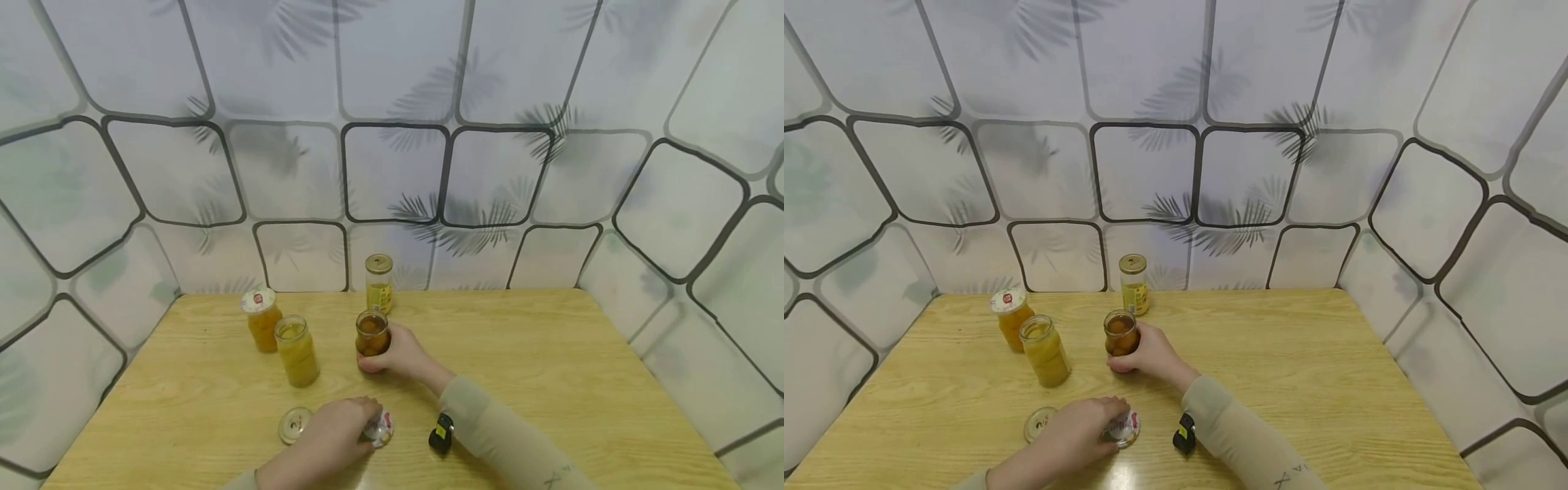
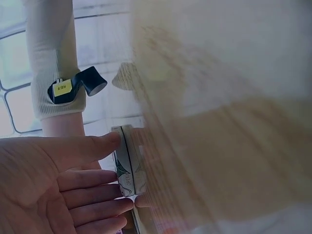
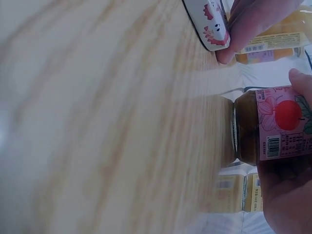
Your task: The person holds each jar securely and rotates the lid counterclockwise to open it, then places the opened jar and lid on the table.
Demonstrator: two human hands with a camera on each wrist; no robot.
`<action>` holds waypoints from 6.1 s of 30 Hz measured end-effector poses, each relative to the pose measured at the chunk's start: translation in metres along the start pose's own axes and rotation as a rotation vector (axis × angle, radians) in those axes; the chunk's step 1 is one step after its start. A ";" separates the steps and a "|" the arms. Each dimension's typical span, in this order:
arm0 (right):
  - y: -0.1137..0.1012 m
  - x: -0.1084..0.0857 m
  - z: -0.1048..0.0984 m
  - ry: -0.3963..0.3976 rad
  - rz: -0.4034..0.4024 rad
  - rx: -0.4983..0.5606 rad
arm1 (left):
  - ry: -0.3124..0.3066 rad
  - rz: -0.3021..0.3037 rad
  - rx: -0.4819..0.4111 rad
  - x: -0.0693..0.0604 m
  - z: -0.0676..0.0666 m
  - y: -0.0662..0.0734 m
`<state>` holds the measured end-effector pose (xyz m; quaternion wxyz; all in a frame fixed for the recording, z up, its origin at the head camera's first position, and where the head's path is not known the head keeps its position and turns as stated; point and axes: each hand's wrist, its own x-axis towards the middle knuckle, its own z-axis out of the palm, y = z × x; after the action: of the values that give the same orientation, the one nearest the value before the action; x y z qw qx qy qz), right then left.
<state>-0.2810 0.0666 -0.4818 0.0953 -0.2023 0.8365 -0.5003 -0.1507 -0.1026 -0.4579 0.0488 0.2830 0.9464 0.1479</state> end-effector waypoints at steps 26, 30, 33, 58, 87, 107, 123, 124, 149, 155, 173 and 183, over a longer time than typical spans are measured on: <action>0.000 -0.002 0.003 0.022 -0.004 -0.014 | 0.007 0.020 0.039 -0.002 0.002 -0.001; -0.001 -0.002 0.003 0.021 -0.002 -0.019 | -0.007 0.009 0.035 -0.002 0.001 -0.001; -0.001 -0.001 0.003 0.021 -0.006 -0.024 | -0.016 -0.002 0.034 -0.002 -0.001 -0.001; -0.001 -0.001 0.004 0.030 -0.051 -0.033 | 0.058 0.018 0.156 -0.007 -0.051 0.012; 0.003 -0.002 0.004 0.015 -0.023 -0.021 | 0.440 -0.049 0.146 -0.005 -0.143 -0.008; -0.003 0.000 0.003 0.028 -0.012 -0.023 | 0.482 -0.252 -0.014 -0.002 -0.175 -0.059; -0.006 -0.001 0.002 0.017 -0.012 -0.020 | 0.427 -0.416 -0.106 -0.003 -0.163 -0.122; -0.006 -0.002 0.002 0.017 -0.011 -0.021 | 0.426 -0.420 -0.109 -0.003 -0.162 -0.124; -0.002 -0.002 0.005 0.034 -0.004 -0.013 | 0.344 -0.491 -0.262 -0.004 -0.129 -0.176; -0.004 -0.003 0.004 0.039 -0.012 -0.002 | 0.346 -0.525 -0.345 -0.003 -0.119 -0.186; -0.003 -0.004 0.006 0.039 -0.014 -0.026 | 0.218 -0.619 -0.539 0.006 -0.082 -0.210; -0.002 -0.003 0.007 0.042 -0.014 -0.029 | 0.253 -0.612 -0.720 0.010 -0.070 -0.214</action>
<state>-0.2753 0.0618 -0.4839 0.0712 -0.1988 0.8442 -0.4927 -0.2833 -0.2848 -0.4567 0.0693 -0.0632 0.8734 0.4779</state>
